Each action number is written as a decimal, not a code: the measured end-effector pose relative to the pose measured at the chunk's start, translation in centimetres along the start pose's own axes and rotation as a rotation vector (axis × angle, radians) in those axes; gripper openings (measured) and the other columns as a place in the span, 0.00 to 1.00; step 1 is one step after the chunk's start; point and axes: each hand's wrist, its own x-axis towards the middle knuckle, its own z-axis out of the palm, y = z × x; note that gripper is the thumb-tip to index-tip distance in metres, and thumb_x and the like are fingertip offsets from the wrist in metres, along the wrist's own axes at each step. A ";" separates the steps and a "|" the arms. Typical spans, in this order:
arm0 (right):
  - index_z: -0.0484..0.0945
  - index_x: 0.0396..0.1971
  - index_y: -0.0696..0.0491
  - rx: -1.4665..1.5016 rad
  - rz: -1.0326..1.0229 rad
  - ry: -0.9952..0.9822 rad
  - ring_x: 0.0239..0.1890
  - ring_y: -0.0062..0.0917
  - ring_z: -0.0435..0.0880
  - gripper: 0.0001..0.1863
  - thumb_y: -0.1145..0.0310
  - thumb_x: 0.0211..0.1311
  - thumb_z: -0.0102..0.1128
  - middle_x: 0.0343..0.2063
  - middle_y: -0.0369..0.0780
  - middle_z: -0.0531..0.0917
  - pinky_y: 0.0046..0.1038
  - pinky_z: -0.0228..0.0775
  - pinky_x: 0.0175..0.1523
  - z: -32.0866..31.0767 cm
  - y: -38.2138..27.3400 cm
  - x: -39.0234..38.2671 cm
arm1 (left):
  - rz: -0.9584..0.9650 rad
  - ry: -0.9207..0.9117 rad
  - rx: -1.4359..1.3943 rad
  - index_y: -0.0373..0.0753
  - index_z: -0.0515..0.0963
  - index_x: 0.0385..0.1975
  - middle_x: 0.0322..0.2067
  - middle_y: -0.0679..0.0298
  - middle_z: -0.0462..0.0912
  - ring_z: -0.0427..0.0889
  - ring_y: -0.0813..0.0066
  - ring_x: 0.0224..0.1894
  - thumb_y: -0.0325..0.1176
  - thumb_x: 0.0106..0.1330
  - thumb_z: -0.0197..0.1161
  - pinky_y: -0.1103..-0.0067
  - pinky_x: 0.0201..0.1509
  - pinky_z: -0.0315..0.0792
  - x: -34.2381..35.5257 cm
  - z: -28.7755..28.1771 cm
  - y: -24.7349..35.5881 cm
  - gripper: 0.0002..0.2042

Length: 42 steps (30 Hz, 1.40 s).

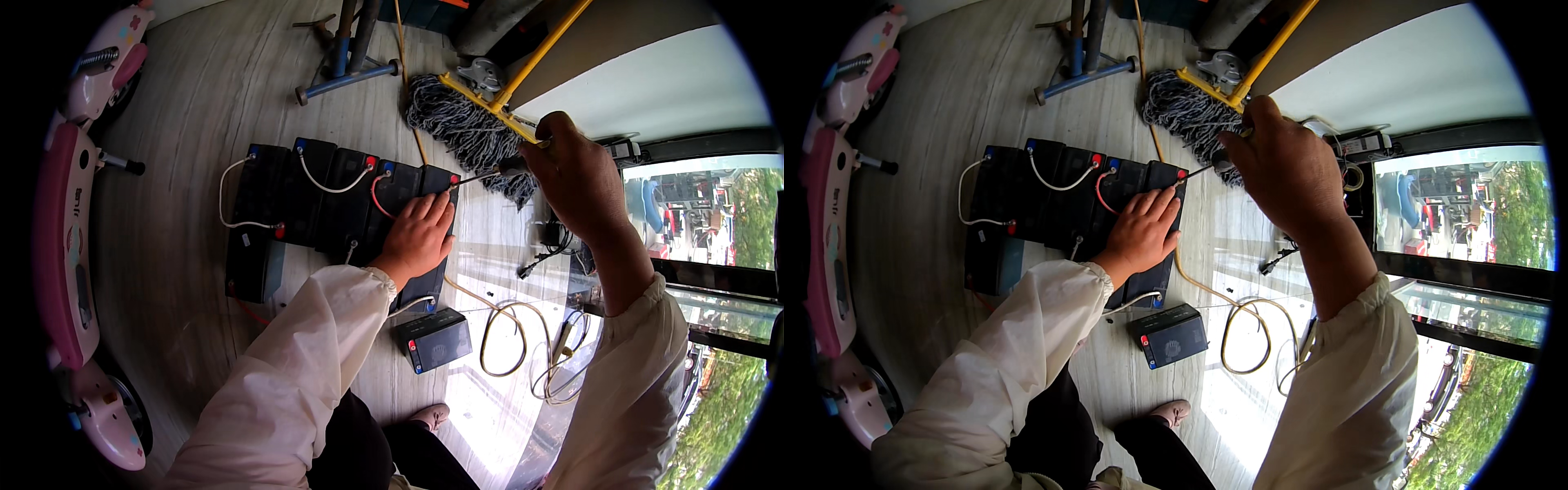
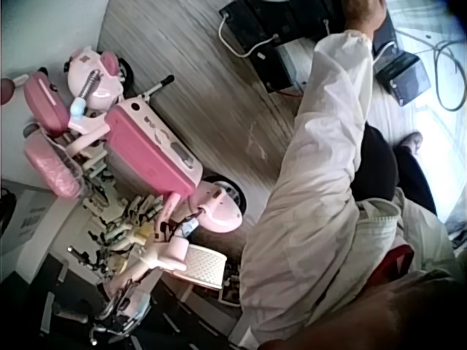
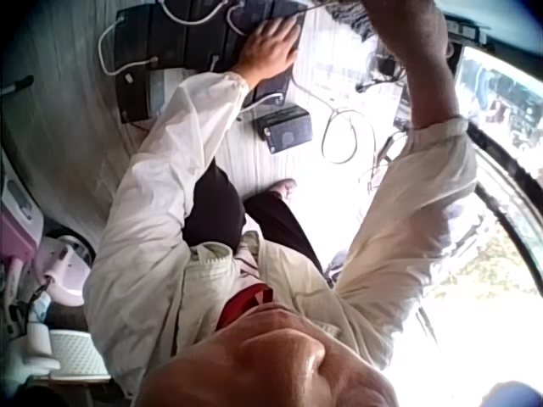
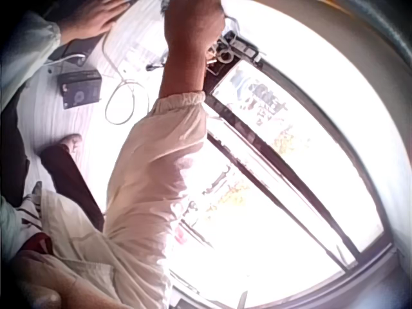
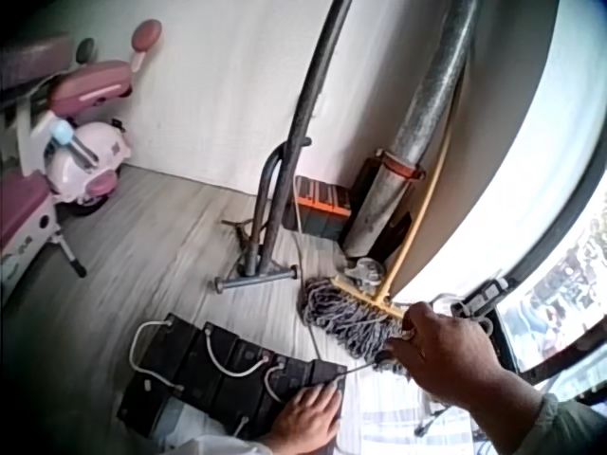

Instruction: The person uses a screwdriver to tighten terminals on a series of connected batteries. They also use a multimeter to measure voltage across the battery terminals.

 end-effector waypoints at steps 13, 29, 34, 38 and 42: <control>0.76 0.45 0.55 -0.007 0.192 -0.045 0.32 0.40 0.90 0.18 0.55 0.69 0.61 0.26 0.44 0.86 0.37 0.80 0.42 -0.8 -0.7 0.2 | 0.010 0.014 0.017 0.32 0.74 0.57 0.65 0.50 0.70 0.69 0.54 0.65 0.42 0.64 0.65 0.61 0.71 0.63 0.0 0.2 0.2 0.26; 0.70 0.54 0.57 0.120 0.031 -0.094 0.42 0.46 0.89 0.20 0.62 0.69 0.62 0.45 0.54 0.83 0.41 0.81 0.49 -0.4 -0.2 0.3 | 0.034 0.044 0.054 0.32 0.76 0.55 0.64 0.51 0.71 0.69 0.55 0.64 0.42 0.63 0.66 0.60 0.71 0.61 -0.2 0.0 -0.2 0.25; 0.71 0.52 0.57 0.083 -0.055 0.054 0.42 0.44 0.89 0.18 0.63 0.70 0.62 0.43 0.53 0.84 0.38 0.81 0.48 0.6 1.6 0.3 | 0.043 0.035 0.050 0.32 0.76 0.55 0.64 0.54 0.71 0.68 0.55 0.65 0.42 0.64 0.65 0.60 0.71 0.61 0.3 0.2 0.3 0.24; 0.72 0.51 0.58 0.142 -0.103 0.042 0.42 0.44 0.89 0.20 0.60 0.69 0.63 0.42 0.53 0.85 0.39 0.81 0.48 0.3 0.9 0.1 | 0.044 0.014 0.039 0.33 0.76 0.56 0.64 0.54 0.71 0.68 0.55 0.65 0.42 0.64 0.65 0.60 0.72 0.61 -0.1 0.2 -0.1 0.24; 0.72 0.51 0.58 0.122 0.189 -0.193 0.42 0.45 0.89 0.20 0.61 0.68 0.64 0.41 0.53 0.85 0.40 0.80 0.47 -1.8 -1.1 0.5 | 0.034 0.028 0.045 0.33 0.76 0.56 0.65 0.54 0.72 0.68 0.54 0.66 0.41 0.64 0.65 0.60 0.72 0.61 0.0 0.4 0.1 0.24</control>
